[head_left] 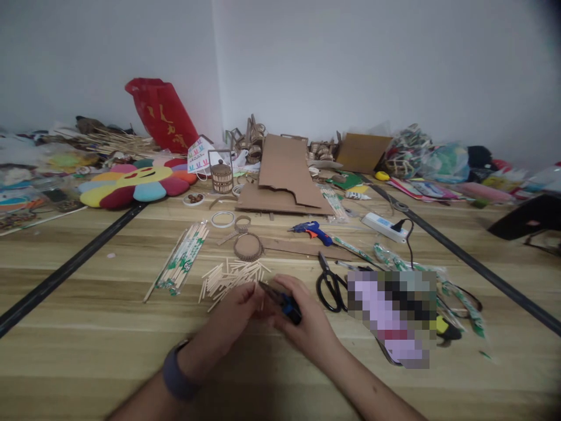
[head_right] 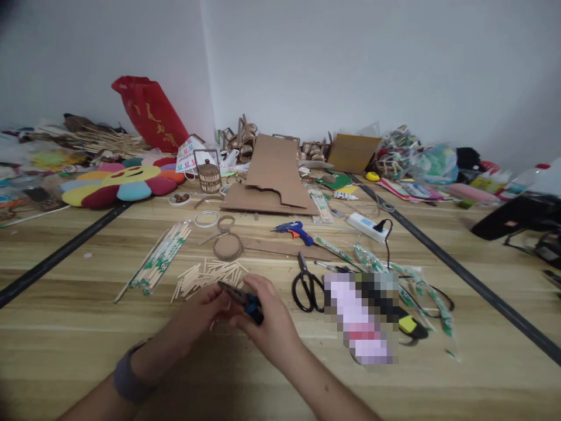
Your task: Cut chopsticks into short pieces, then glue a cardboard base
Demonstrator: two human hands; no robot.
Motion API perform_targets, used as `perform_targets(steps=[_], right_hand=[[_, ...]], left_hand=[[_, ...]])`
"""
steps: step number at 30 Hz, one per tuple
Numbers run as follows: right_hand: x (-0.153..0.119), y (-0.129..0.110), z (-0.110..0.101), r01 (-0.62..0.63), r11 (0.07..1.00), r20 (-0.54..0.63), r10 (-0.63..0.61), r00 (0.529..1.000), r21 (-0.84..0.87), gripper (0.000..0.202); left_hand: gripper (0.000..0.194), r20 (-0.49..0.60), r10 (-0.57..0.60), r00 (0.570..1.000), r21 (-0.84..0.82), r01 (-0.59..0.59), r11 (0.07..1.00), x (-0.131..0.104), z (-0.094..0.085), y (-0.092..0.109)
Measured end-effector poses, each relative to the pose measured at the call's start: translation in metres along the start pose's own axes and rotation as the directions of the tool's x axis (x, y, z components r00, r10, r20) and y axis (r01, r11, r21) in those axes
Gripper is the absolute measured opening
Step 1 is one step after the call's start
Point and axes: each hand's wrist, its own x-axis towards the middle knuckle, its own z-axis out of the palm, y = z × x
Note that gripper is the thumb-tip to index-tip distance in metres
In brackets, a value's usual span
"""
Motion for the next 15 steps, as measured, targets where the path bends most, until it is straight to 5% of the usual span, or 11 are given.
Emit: perform_targets(steps=[3, 7, 11, 15], right_hand=[[0.006, 0.005, -0.01, -0.046, 0.999, -0.071, 0.045, 0.996, -0.014, 0.034], [0.01, 0.01, -0.02, -0.106, 0.992, -0.112, 0.098, 0.989, -0.071, 0.024], [0.012, 0.009, -0.023, -0.123, 0.987, -0.096, 0.113, 0.989, -0.1, 0.023], [0.014, 0.01, -0.026, -0.178, 0.981, -0.099, 0.171, 0.98, -0.072, 0.024]], left_hand=[[0.039, -0.176, 0.155, 0.972, 0.463, -0.057, 0.884, 0.003, -0.018, 0.011], [0.032, -0.204, 0.327, 0.923, 0.852, 0.002, 0.524, 0.009, -0.034, 0.01], [0.028, -0.049, 0.439, 0.897, 0.961, -0.077, 0.265, 0.016, -0.037, -0.005], [0.024, -0.053, 0.531, 0.846, 0.969, -0.085, 0.233, 0.024, -0.035, -0.02]])
